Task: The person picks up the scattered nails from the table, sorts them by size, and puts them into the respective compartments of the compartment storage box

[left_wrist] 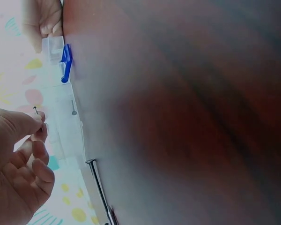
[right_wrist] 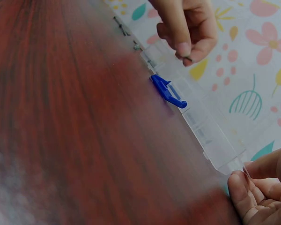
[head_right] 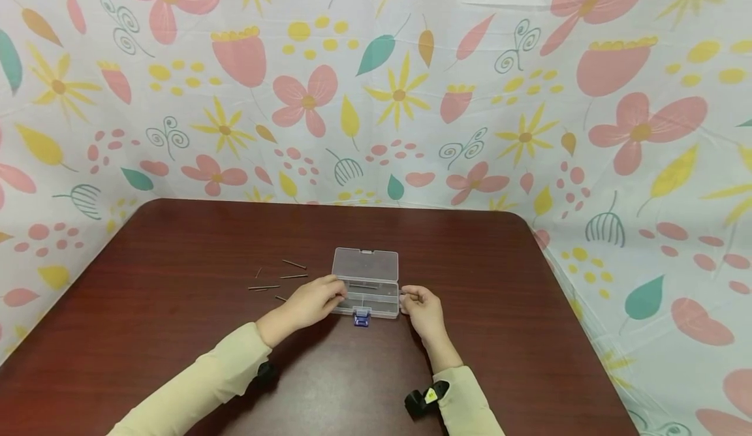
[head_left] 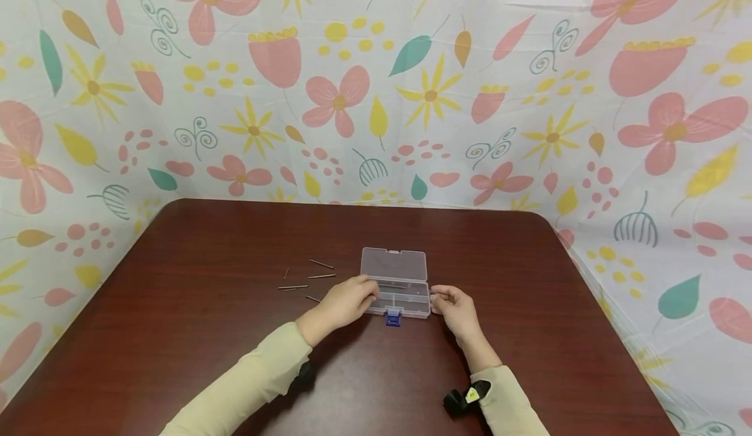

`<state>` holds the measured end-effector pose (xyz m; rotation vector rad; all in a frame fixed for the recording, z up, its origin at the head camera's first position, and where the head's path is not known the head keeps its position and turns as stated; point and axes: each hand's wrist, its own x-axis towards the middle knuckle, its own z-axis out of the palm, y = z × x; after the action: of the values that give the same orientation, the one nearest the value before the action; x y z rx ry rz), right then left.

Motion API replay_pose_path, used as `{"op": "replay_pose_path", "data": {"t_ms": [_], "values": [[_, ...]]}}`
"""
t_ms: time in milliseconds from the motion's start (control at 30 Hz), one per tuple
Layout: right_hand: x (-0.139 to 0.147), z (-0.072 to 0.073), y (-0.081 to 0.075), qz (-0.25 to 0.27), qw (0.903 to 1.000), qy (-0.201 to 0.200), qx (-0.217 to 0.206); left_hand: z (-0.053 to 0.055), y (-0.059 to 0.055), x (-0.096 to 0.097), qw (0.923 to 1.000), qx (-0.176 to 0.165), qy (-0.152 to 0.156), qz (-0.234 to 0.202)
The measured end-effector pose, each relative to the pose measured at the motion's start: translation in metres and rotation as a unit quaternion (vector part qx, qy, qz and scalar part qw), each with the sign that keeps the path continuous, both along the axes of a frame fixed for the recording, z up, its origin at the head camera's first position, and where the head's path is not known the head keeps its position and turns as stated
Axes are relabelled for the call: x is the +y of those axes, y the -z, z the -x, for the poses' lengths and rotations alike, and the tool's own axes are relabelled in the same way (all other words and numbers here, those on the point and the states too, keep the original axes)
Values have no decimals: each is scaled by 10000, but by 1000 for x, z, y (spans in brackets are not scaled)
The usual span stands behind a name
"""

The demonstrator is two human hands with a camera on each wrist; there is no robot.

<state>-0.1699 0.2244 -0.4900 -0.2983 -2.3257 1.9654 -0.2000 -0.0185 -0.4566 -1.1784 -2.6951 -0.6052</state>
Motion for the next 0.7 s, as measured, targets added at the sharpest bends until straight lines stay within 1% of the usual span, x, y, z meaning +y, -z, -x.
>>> {"op": "replay_pose_path", "data": {"t_ms": [133, 333, 433, 700], "values": [[0, 0, 0, -49, 10000, -13, 35, 0, 0, 1, 9999, 92, -42, 98], [0, 0, 0, -2, 10000, 26, 74, -3, -2, -5, 9996, 278, -93, -33], [0, 1, -1, 11, 10000, 26, 58, -5, -5, -13, 9993, 327, -166, -90], [-1, 1, 0, -48, 10000, 48, -67, -6, -7, -42, 9986, 265, -421, -173]]}}
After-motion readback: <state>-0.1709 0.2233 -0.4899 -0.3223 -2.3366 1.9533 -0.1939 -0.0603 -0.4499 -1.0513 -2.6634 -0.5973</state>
